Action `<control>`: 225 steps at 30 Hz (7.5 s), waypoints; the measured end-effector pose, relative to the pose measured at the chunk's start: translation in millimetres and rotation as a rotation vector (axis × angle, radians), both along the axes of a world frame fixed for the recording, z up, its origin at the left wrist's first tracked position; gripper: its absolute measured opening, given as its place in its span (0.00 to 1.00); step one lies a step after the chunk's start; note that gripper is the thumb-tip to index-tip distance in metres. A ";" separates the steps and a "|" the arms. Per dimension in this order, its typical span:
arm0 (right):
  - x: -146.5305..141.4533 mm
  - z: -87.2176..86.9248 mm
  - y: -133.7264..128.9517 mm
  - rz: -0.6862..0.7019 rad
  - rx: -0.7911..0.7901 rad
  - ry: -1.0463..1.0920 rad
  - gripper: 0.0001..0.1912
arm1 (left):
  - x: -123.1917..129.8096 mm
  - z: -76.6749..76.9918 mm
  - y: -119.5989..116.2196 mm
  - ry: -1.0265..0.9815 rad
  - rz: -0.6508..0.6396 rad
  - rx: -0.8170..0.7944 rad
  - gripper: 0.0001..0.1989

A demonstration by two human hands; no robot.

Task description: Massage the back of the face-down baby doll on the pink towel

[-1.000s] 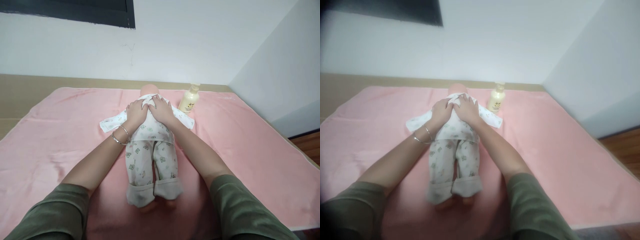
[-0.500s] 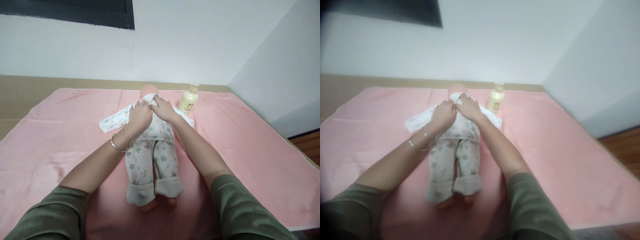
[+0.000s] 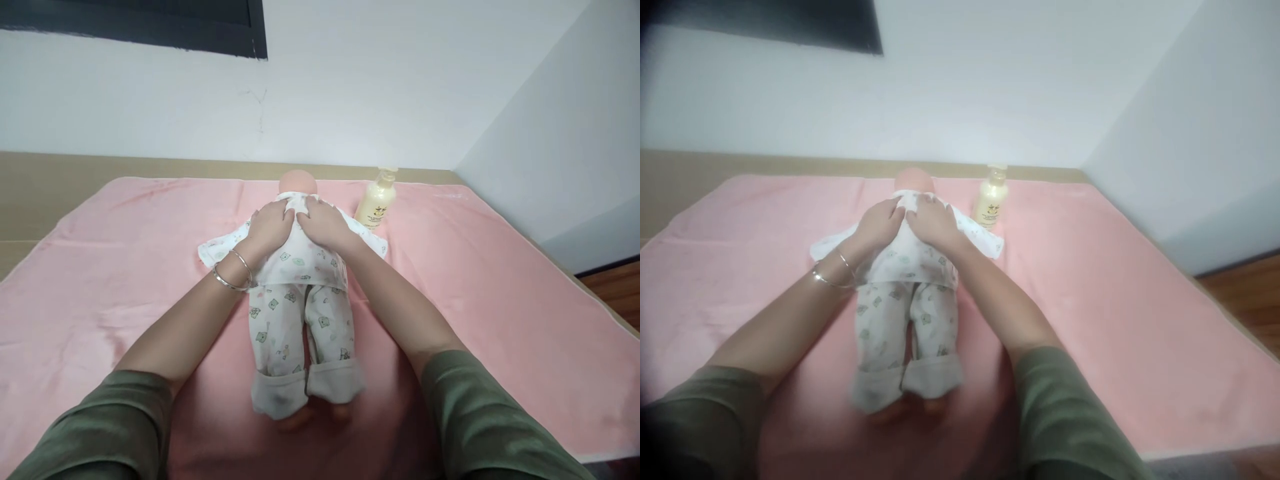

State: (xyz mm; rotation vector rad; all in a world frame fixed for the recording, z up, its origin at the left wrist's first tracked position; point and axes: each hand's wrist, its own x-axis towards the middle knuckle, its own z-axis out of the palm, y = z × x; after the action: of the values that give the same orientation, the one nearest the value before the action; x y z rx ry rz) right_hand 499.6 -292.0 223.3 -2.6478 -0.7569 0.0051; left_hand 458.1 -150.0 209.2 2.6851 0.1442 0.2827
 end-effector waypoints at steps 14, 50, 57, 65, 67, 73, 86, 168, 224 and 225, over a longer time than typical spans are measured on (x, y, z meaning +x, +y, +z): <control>-28.0 -2.1 13.3 -0.036 -0.074 -0.135 0.26 | 7.3 -4.0 11.6 0.005 -0.021 -0.090 0.23; 30.1 -18.1 -2.9 0.029 -0.005 -0.051 0.35 | -13.1 4.8 -20.5 -0.023 -0.003 0.106 0.21; -6.6 -8.0 6.0 0.036 -0.133 -0.130 0.31 | 7.7 -9.2 4.9 -0.017 0.080 -0.065 0.26; -0.6 -11.6 7.7 0.023 -0.019 -0.114 0.29 | 11.2 -17.6 4.1 -0.058 0.129 -0.067 0.26; 14.1 -16.6 3.1 0.016 0.021 -0.078 0.32 | 10.4 -17.9 2.1 -0.062 0.137 -0.057 0.26; 25.6 -27.1 2.4 -0.004 0.044 -0.093 0.35 | 9.4 -18.2 1.1 -0.057 0.130 -0.047 0.27; 19.0 -12.9 -2.8 0.061 -0.008 -0.063 0.34 | -14.4 -3.2 -24.8 -0.115 0.049 0.220 0.20; -13.0 3.5 5.9 -0.018 -0.061 -0.006 0.28 | 1.0 0.7 -0.6 -0.003 0.017 0.071 0.23; -8.2 4.3 1.3 -0.058 0.116 -0.201 0.30 | 16.5 -29.1 8.6 -0.184 0.067 -0.226 0.26; -11.0 -0.5 4.9 -0.064 0.075 -0.191 0.29 | 16.8 -30.5 9.1 -0.198 0.065 -0.240 0.26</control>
State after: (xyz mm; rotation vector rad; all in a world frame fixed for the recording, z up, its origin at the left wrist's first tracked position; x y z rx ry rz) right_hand 488.7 -287.0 222.8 -2.6250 -0.7170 -0.2913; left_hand 475.0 -140.9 178.8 2.4028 0.1928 0.5154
